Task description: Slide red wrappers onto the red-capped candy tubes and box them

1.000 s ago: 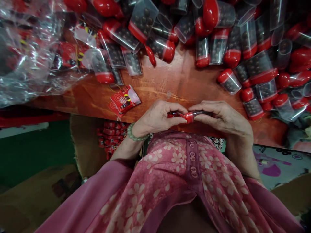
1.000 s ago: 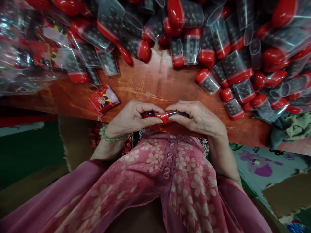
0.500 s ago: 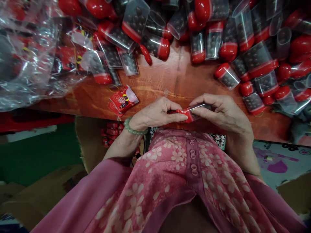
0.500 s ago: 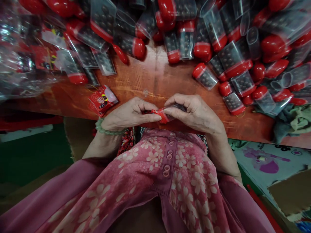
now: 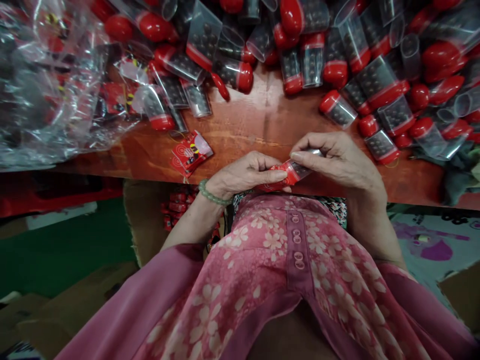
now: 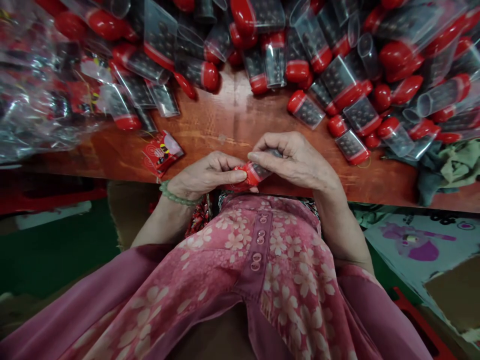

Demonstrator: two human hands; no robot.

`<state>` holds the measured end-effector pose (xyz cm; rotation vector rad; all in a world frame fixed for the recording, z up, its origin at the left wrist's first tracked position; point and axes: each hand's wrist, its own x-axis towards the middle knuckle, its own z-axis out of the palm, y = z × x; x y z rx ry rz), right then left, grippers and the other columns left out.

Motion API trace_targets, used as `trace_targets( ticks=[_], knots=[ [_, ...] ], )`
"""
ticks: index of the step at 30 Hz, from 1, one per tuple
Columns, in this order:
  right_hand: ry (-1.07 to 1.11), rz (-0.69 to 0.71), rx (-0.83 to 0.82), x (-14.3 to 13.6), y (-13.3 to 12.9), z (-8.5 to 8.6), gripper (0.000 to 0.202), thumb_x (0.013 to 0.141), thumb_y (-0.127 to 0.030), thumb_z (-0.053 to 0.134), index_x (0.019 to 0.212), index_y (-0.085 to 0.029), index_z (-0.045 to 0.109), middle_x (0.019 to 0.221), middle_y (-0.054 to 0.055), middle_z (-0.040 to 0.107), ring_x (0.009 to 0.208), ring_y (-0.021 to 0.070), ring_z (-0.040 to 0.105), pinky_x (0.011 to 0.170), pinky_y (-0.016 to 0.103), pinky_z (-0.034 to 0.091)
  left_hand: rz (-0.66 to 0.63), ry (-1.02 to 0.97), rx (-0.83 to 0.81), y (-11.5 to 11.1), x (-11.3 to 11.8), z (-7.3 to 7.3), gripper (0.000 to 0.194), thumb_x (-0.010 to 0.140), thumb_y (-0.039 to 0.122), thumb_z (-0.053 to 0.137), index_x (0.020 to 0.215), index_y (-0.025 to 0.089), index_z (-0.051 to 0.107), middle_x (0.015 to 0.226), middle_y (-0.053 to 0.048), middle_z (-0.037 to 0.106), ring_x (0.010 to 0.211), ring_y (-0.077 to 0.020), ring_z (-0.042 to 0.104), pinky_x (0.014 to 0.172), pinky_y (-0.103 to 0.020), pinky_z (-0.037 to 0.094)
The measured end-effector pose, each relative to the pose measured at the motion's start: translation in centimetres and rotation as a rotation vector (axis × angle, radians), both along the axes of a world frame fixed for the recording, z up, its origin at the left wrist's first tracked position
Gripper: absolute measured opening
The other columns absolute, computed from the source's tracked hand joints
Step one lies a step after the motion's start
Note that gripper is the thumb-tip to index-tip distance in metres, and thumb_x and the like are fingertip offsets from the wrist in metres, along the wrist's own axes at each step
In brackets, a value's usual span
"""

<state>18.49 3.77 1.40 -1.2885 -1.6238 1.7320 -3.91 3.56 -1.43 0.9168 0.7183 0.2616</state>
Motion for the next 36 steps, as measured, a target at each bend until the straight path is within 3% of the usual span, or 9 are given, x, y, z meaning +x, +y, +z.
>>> trace_targets(
  ticks=[8, 14, 19, 28, 32, 36],
  knots=[
    [0.023, -0.031, -0.033, 1.2, -0.5, 0.3, 0.032, 0.088, -0.052, 0.073, 0.081, -0.021, 0.071, 0.07, -0.002, 0.067, 0.063, 0.0115, 0.056, 0.059, 0.026, 0.045, 0.065, -0.006, -0.111, -1.0, 0.1, -0.5, 0.045, 0.074, 0.057, 0.085, 0.082, 0.013, 0.083, 0.081, -0.012, 0.081, 0.064, -0.0145, 0.071, 0.064, -0.025, 0.059],
    [-0.057, -0.34, 0.047, 1.0, -2.0, 0.7, 0.016, 0.088, -0.038, 0.073, 0.085, -0.022, 0.073, 0.075, -0.001, 0.068, 0.063, 0.0129, 0.058, 0.059, 0.028, 0.048, 0.152, -0.038, -0.123, -1.3, 0.0, -1.1, 0.043, 0.072, 0.055, 0.087, 0.09, 0.016, 0.084, 0.087, -0.012, 0.082, 0.076, -0.0198, 0.078, 0.072, -0.028, 0.064],
    [-0.135, -0.429, 0.134, -0.3, -3.2, 0.0, 0.016, 0.09, -0.04, 0.071, 0.091, -0.024, 0.073, 0.082, 0.001, 0.072, 0.062, 0.014, 0.059, 0.057, 0.03, 0.051, 0.146, -0.019, -0.079, -1.1, 0.3, -0.9, 0.05, 0.071, 0.063, 0.085, 0.084, 0.015, 0.083, 0.082, -0.011, 0.081, 0.071, -0.0182, 0.075, 0.071, -0.029, 0.062],
    [-0.268, -0.342, 0.255, 0.1, -4.5, 0.0, 0.016, 0.094, -0.041, 0.069, 0.097, -0.026, 0.075, 0.087, 0.002, 0.076, 0.072, 0.0174, 0.069, 0.066, 0.031, 0.058, 0.205, 0.025, -0.036, -1.4, 0.4, -1.2, 0.052, 0.073, 0.065, 0.082, 0.077, 0.014, 0.078, 0.07, -0.005, 0.073, 0.062, -0.0133, 0.064, 0.063, -0.025, 0.053],
    [-0.239, -0.227, 0.246, 0.8, -4.4, 0.6, 0.015, 0.095, -0.039, 0.07, 0.096, -0.026, 0.077, 0.085, 0.001, 0.077, 0.07, 0.0162, 0.069, 0.067, 0.031, 0.057, 0.147, 0.087, 0.071, -1.5, 0.6, -1.1, 0.051, 0.078, 0.064, 0.077, 0.076, 0.013, 0.075, 0.062, 0.001, 0.061, 0.054, -0.0084, 0.05, 0.053, -0.022, 0.041],
    [-0.193, -0.135, 0.199, 1.0, -4.0, 1.2, 0.011, 0.095, -0.034, 0.07, 0.094, -0.026, 0.077, 0.085, -0.001, 0.078, 0.071, 0.0156, 0.07, 0.071, 0.031, 0.057, 0.078, 0.104, 0.125, -1.5, 0.9, -0.9, 0.049, 0.082, 0.061, 0.074, 0.074, 0.012, 0.073, 0.063, 0.001, 0.058, 0.056, -0.0083, 0.047, 0.055, -0.023, 0.038]
  ],
)
